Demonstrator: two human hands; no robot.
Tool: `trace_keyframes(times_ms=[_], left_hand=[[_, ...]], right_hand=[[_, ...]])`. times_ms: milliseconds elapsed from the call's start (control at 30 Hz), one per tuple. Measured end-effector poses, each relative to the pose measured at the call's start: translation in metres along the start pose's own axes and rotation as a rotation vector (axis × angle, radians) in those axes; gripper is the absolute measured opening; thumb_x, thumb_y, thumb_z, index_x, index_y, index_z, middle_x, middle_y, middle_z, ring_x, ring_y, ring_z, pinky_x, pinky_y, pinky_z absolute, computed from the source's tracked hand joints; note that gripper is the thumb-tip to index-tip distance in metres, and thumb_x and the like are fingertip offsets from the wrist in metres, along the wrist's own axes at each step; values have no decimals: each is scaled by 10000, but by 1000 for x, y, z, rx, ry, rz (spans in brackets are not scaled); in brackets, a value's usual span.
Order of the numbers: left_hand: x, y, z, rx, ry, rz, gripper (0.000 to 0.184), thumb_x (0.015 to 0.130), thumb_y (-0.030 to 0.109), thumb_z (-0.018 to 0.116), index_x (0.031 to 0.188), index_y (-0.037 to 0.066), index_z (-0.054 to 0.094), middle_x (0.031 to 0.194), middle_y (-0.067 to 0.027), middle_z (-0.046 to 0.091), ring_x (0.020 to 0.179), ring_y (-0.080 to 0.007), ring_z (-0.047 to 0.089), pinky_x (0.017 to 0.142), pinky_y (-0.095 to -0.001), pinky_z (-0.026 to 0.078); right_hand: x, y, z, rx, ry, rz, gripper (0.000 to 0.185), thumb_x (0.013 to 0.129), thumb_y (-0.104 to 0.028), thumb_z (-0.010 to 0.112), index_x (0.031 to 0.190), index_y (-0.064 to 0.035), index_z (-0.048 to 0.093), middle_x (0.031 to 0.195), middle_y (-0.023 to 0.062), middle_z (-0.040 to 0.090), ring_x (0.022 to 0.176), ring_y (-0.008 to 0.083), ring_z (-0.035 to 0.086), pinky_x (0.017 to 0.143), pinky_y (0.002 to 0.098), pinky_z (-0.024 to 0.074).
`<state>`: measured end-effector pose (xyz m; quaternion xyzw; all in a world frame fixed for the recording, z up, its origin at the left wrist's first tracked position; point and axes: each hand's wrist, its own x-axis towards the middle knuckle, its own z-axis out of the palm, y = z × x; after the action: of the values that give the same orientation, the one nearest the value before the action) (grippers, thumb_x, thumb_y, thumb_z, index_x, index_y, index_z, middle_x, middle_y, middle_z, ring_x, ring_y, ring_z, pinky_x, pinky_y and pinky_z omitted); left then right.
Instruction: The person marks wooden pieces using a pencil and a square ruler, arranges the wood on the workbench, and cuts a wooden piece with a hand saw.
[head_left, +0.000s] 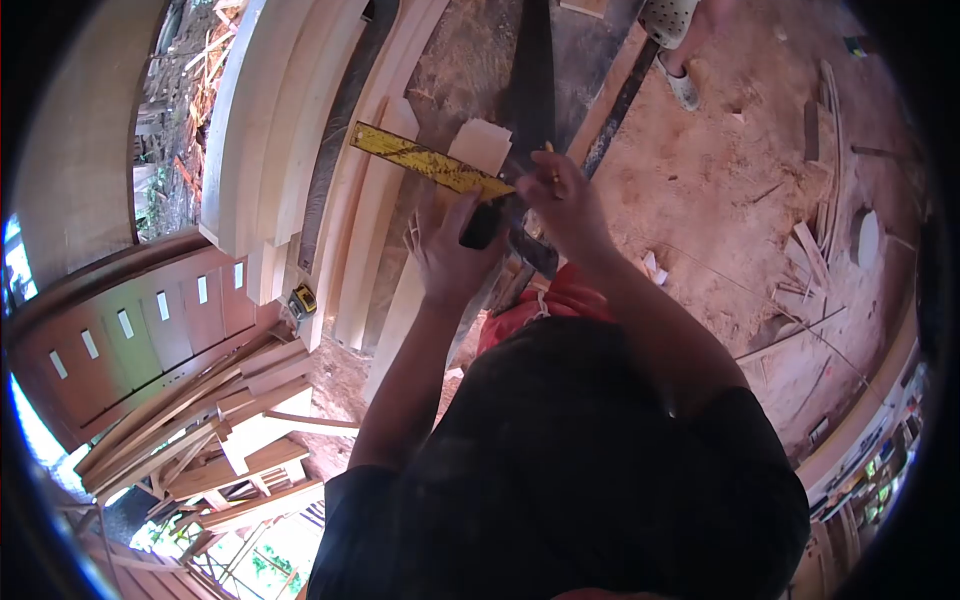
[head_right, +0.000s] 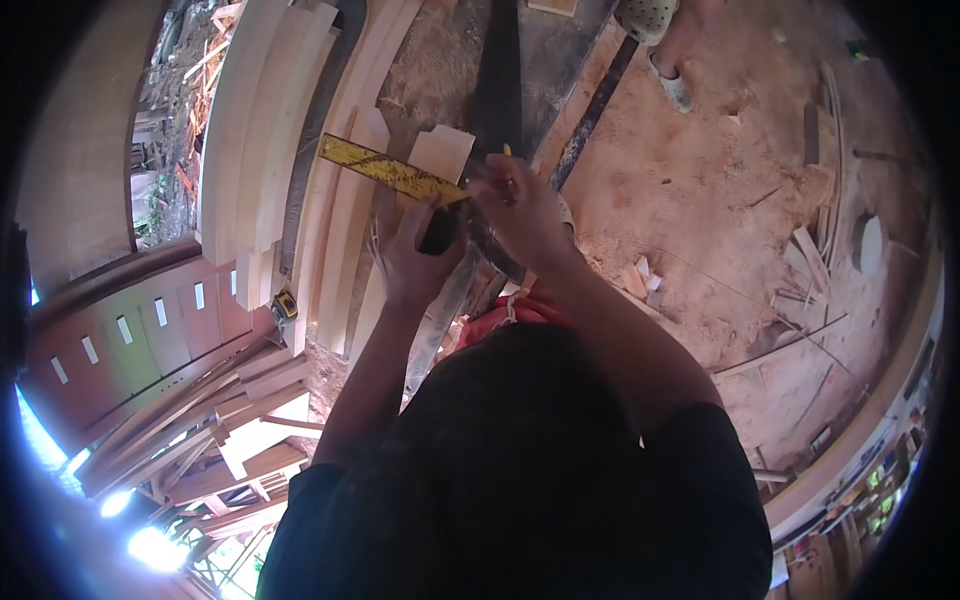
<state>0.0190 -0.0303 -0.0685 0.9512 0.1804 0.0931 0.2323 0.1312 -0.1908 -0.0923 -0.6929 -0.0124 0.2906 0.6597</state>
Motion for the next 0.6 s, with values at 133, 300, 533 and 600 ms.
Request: trace_keyframes(times_ms=[133, 300, 533, 600], left_hand=[[-3, -3, 6, -16, 20, -5, 670, 700, 361, 921, 1341, 283, 741, 1599, -240, 467, 1431, -460, 486, 1148, -638, 362], [-1, 0, 6, 71, 19, -11, 678, 676, 372, 927, 1330, 307, 758, 1601, -217, 476, 1429, -466, 486, 1162, -633, 350], [-1, -3, 9, 63, 25, -15, 707, 645, 386, 930, 1328, 325, 760, 1596, -210, 482, 1397, -455, 512, 1166, -625, 354], [0, 0, 7, 65, 14, -27, 724, 645, 376, 952, 1337, 275, 763, 1559, -218, 505, 1401, -440, 514, 1189, -595, 340]], right_hand=[[-14, 8, -51, 57, -44, 138, 345, 1123, -193, 563, 1398, 4, 631, 1019, 86, 724, 833, 127, 702, 809, 299, 593], [-27, -19, -69, -106, 6, 35, 284, 1132, -128, 515, 1346, 14, 636, 1010, 88, 724, 815, 120, 679, 795, 296, 585], [-6, -25, -54, -249, -144, -253, 233, 1074, -106, 601, 1271, 8, 650, 940, 146, 744, 830, 246, 750, 726, 387, 574], [0, -31, -46, -311, -161, -324, 216, 1055, -121, 632, 1234, -5, 671, 926, 172, 749, 828, 307, 759, 720, 415, 575]])
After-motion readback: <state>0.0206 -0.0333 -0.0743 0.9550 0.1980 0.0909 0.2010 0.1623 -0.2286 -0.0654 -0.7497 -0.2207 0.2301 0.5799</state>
